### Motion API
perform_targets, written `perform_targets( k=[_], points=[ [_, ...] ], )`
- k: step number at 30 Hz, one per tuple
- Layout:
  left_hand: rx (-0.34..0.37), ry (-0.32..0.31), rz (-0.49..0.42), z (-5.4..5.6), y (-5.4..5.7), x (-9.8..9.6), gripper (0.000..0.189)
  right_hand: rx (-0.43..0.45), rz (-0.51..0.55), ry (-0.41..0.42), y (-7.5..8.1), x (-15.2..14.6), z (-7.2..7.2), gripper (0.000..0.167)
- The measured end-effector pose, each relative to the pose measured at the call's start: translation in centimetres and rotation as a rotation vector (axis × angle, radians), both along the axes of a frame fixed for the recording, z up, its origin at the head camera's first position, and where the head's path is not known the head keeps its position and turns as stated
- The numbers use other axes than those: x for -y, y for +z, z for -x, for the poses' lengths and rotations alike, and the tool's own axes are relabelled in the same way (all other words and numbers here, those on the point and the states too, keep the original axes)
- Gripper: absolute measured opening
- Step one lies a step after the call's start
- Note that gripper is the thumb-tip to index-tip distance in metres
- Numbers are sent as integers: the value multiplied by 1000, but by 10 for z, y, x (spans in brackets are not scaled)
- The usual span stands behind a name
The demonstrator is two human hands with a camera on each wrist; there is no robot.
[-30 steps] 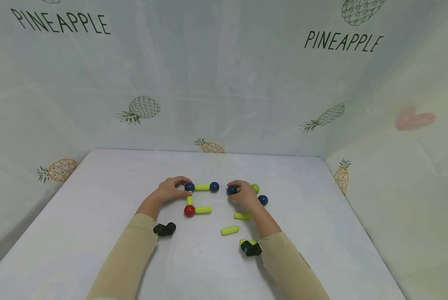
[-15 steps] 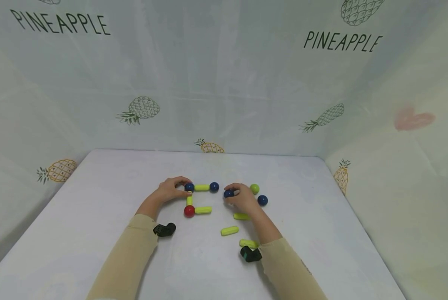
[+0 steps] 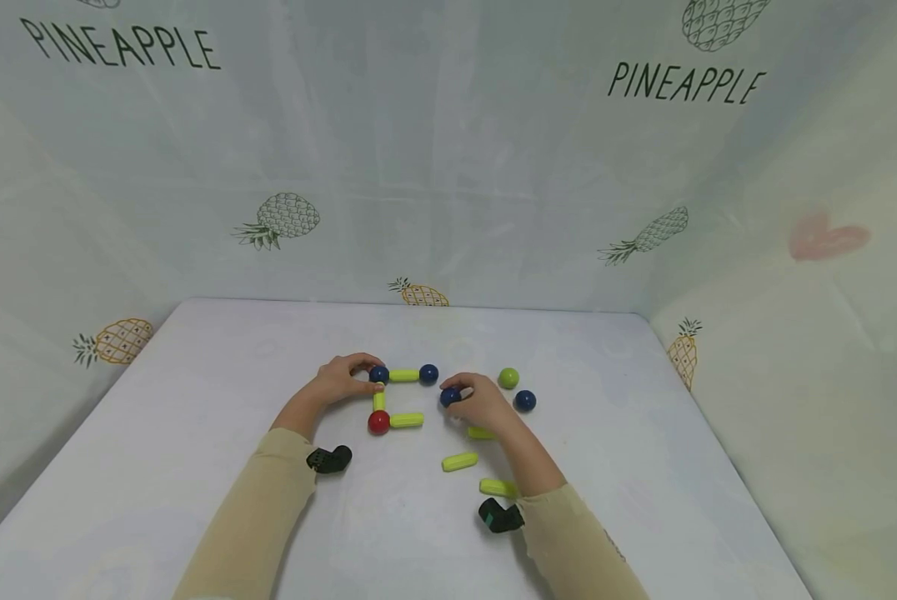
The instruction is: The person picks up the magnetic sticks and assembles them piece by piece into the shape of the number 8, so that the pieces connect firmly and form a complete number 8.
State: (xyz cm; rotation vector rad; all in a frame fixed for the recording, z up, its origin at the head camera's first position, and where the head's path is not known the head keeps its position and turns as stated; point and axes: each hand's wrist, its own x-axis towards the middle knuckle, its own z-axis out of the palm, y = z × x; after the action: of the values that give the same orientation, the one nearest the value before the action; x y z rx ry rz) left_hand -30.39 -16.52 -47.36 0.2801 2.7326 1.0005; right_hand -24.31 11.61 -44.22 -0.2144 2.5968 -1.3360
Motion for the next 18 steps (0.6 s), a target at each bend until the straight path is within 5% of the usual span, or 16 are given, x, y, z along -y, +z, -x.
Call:
perform_targets(
  k=[18],
  points=[
    [-13,-29,-1,2,1,1,53,72,-37,101,8,5,-10,31]
  ],
)
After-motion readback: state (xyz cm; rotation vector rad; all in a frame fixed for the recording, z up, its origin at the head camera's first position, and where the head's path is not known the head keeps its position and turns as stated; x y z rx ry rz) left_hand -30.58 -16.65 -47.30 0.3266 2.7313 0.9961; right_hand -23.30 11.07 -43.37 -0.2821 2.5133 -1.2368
